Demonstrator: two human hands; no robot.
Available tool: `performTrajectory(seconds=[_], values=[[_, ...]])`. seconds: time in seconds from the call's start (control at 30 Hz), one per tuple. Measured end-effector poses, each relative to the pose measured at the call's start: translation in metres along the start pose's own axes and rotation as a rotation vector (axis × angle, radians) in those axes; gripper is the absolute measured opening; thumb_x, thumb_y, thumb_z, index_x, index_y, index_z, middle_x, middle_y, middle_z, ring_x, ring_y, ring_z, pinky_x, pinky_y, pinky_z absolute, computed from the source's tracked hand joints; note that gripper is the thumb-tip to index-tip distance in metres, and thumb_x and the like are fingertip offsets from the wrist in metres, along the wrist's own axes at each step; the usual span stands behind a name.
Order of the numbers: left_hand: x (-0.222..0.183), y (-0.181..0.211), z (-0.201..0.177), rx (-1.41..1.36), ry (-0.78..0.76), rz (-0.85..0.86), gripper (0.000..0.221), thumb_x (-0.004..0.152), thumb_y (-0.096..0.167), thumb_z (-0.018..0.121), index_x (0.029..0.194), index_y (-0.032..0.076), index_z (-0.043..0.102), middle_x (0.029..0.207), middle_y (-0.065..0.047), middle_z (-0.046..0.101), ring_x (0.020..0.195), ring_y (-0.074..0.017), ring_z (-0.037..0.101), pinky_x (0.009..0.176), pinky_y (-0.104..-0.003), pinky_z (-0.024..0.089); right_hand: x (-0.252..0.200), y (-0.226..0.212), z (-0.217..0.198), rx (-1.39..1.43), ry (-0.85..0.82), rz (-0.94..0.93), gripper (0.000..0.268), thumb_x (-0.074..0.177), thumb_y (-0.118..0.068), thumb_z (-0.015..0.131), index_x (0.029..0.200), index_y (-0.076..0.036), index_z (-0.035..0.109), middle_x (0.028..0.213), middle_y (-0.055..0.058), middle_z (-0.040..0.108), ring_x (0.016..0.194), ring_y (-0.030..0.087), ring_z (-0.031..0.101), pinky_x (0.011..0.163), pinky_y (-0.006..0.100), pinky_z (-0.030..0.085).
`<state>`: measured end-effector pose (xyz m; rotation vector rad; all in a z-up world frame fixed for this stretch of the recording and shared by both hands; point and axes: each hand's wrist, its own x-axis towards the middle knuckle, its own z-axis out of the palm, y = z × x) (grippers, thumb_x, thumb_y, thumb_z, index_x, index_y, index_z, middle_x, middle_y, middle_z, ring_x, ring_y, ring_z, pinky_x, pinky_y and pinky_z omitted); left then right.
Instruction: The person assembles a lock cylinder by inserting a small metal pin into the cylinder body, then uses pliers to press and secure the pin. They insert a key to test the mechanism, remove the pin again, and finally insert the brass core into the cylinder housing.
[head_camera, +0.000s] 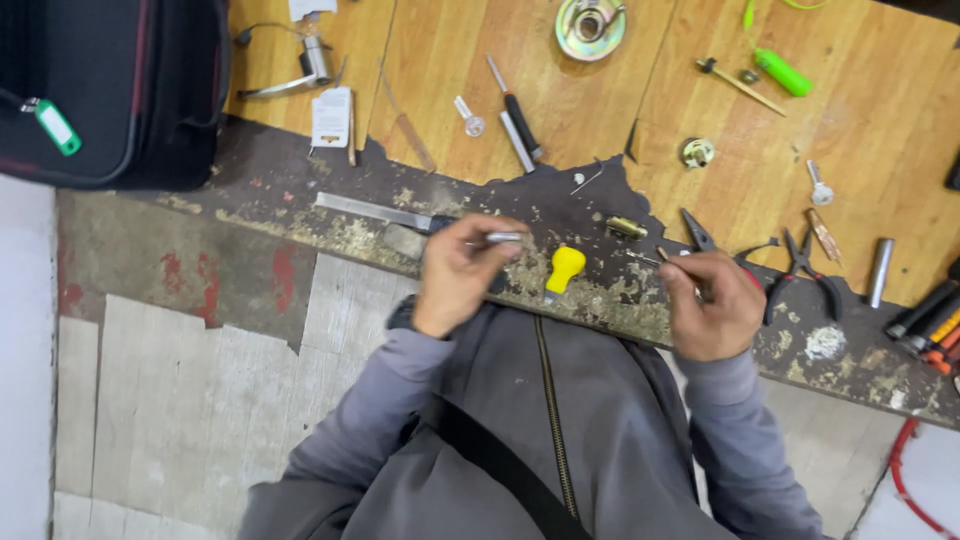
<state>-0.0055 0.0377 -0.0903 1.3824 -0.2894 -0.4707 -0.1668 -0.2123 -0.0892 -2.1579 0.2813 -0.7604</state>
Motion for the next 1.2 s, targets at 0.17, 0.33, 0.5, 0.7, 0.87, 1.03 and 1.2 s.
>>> performTrajectory(seconds=[0.17, 0.33, 0.5, 0.7, 0.87, 1.03, 1.2], values=[[0.009, 0.004, -0.009, 0.141, -0.073, -0.012, 0.019, 0.086, 0.004, 0.082, 0.104, 0.005, 0.076, 0.099, -0.010, 0.076, 0.091, -0.0161, 0.072, 0.078, -0.028, 0.062, -0.025, 0.022, 0.014, -0.186, -0.155, 0.045, 0.002, 0.095, -0.009, 0.080, 0.097, -0.009, 0.080, 0.081, 0.009, 0.070, 0.066, 0.031, 0.066, 0.061, 0.039, 0.053], [0.000, -0.009, 0.018, 0.329, -0.171, 0.074, 0.024, 0.092, 0.016, 0.078, 0.114, 0.009, 0.076, 0.102, -0.014, 0.076, 0.100, -0.0337, 0.073, 0.089, -0.041, 0.059, -0.043, 0.027, 0.035, -0.355, -0.164, -0.023, 0.012, 0.096, -0.012, 0.079, 0.106, -0.006, 0.079, 0.100, 0.013, 0.071, 0.080, 0.035, 0.070, 0.070, 0.044, 0.059], [-0.014, -0.021, 0.050, 0.176, -0.407, -0.274, 0.073, 0.073, 0.032, 0.089, 0.136, 0.014, 0.056, 0.088, -0.012, 0.074, 0.079, -0.0223, 0.072, 0.078, -0.037, 0.059, -0.025, -0.014, 0.029, 0.312, -0.265, 0.231, 0.039, 0.094, -0.008, 0.072, 0.130, 0.008, 0.068, 0.107, 0.024, 0.066, 0.076, 0.027, 0.066, 0.071, 0.040, 0.053], [-0.007, -0.010, 0.040, -0.100, -0.559, -0.363, 0.086, 0.094, 0.030, 0.074, 0.164, 0.010, 0.029, 0.092, -0.018, 0.074, 0.077, -0.0212, 0.069, 0.078, -0.032, 0.057, -0.027, 0.017, 0.033, 0.649, -0.588, 0.479, 0.037, 0.093, -0.008, 0.063, 0.125, 0.010, 0.069, 0.114, 0.026, 0.068, 0.098, 0.026, 0.065, 0.076, 0.043, 0.057], [0.003, -0.011, 0.022, 0.172, -0.509, -0.268, 0.062, 0.097, 0.033, 0.070, 0.151, 0.014, 0.049, 0.084, -0.013, 0.077, 0.076, -0.0220, 0.075, 0.076, -0.035, 0.059, -0.042, 0.017, 0.050, 0.779, -0.455, 0.754, 0.032, 0.088, 0.007, 0.069, 0.119, 0.011, 0.060, 0.102, 0.018, 0.067, 0.081, 0.021, 0.071, 0.070, 0.037, 0.061], [0.034, -0.022, 0.002, 0.259, -0.420, -0.183, 0.041, 0.098, 0.024, 0.068, 0.138, 0.019, 0.062, 0.082, -0.009, 0.080, 0.074, -0.0202, 0.079, 0.070, -0.029, 0.062, -0.054, 0.032, 0.062, 0.736, -0.385, 0.783, 0.032, 0.087, 0.009, 0.072, 0.117, 0.012, 0.061, 0.095, 0.022, 0.069, 0.078, 0.028, 0.075, 0.067, 0.041, 0.065], [0.124, -0.035, -0.101, 0.789, 0.354, 0.063, 0.031, 0.093, 0.026, 0.062, 0.119, 0.018, 0.076, 0.091, -0.007, 0.077, 0.080, -0.0242, 0.074, 0.067, -0.024, 0.055, -0.047, 0.030, 0.056, 0.769, -0.330, 0.802, 0.037, 0.091, 0.007, 0.066, 0.128, 0.013, 0.063, 0.100, 0.022, 0.065, 0.083, 0.028, 0.072, 0.072, 0.046, 0.066]])
